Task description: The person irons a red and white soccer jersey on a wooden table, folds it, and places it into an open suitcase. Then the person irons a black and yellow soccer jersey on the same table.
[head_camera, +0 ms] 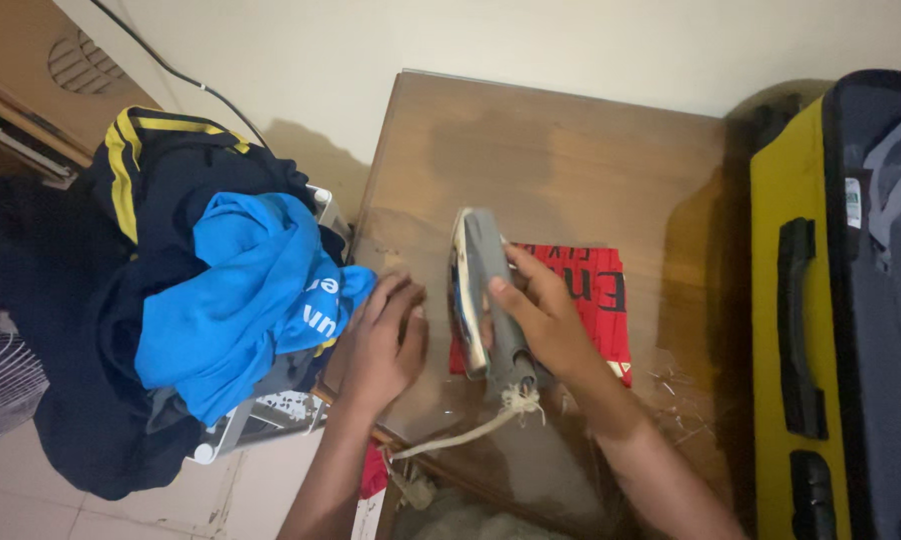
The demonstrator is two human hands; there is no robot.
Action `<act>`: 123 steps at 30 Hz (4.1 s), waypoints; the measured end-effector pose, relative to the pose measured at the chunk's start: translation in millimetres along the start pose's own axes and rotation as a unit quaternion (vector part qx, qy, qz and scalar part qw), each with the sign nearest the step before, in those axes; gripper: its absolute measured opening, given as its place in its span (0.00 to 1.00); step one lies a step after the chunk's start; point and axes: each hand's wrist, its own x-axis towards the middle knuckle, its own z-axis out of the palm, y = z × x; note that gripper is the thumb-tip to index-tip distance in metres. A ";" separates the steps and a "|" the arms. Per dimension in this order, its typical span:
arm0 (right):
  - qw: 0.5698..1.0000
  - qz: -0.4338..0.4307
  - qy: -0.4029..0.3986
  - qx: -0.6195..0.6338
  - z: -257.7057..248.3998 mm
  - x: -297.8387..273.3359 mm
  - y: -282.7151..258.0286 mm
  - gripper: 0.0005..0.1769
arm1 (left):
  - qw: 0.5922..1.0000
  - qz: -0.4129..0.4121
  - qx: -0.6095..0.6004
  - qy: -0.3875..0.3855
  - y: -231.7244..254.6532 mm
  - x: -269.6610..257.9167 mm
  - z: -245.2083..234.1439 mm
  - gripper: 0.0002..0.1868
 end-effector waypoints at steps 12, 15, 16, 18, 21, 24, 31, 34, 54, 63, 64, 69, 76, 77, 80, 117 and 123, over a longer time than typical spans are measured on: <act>0.977 -0.179 -0.111 -0.044 17.1 73.7 -8.8 0.33 | 0.994 -0.043 -0.090 0.051 11.0 -19.4 -15.8 0.13; 0.964 -0.212 -0.102 -0.121 19.6 89.5 -2.2 0.31 | 0.994 -0.042 -0.085 0.063 8.8 -19.4 -11.2 0.09; 0.963 -0.209 -0.090 -0.146 21.1 93.6 0.2 0.32 | 0.993 -0.050 -0.084 0.069 7.5 -19.8 -9.9 0.08; 0.956 -0.218 -0.076 -0.180 22.5 98.8 5.2 0.32 | 0.991 -0.066 -0.084 0.080 4.7 -21.0 -5.5 0.06; 0.940 -0.253 -0.055 -0.224 24.0 103.5 14.0 0.30 | 0.989 -0.089 -0.094 0.075 -3.6 -21.2 -0.1 0.07; 0.913 -0.282 -0.018 -0.294 22.0 108.5 21.7 0.28 | 0.990 -0.108 -0.043 0.083 -12.6 -19.3 3.4 0.07; 0.861 -0.378 -0.014 -0.340 29.7 120.2 35.1 0.23 | 0.992 -0.094 0.041 0.077 -17.1 -11.0 -1.5 0.12; 0.859 -0.382 -0.022 -0.341 39.0 113.5 39.4 0.22 | 0.991 -0.043 0.084 0.093 -13.5 -11.8 -7.5 0.14; 0.862 -0.319 -0.055 -0.389 45.4 86.8 37.3 0.25 | 0.984 -0.093 0.154 0.004 1.7 -26.2 -4.5 0.10; 0.839 -0.163 0.111 -0.507 -55.9 33.4 15.8 0.09 | 0.986 -0.041 0.143 -0.076 27.4 -16.2 21.1 0.21; 0.816 -0.186 0.145 -0.527 -66.9 25.5 16.6 0.12 | 0.985 -0.042 0.148 -0.080 30.3 -13.1 27.3 0.23; 0.788 -0.133 0.217 -0.561 -102.0 -1.4 24.7 0.25 | 0.977 -0.090 0.151 -0.124 35.5 6.0 50.2 0.32; 0.759 0.013 0.212 -0.615 -112.5 -16.2 27.7 0.38 | 0.987 -0.069 0.070 -0.129 23.7 22.6 78.8 0.31; 0.762 0.005 0.211 -0.612 -112.4 -18.0 25.1 0.40 | 0.989 -0.060 0.047 -0.129 22.6 24.1 81.4 0.29; 0.780 0.032 0.186 -0.596 -113.3 -24.9 13.6 0.40 | 0.980 -0.107 -0.055 -0.159 21.6 27.2 86.5 0.30; 0.915 -0.095 0.285 -0.269 -94.0 -82.3 29.5 0.25 | 0.738 -0.362 -0.541 -0.179 22.5 30.9 89.9 0.39; 0.923 -0.098 0.300 -0.220 -69.6 -98.6 -29.6 0.36 | 0.726 -0.274 -0.605 -0.177 56.8 40.5 47.2 0.51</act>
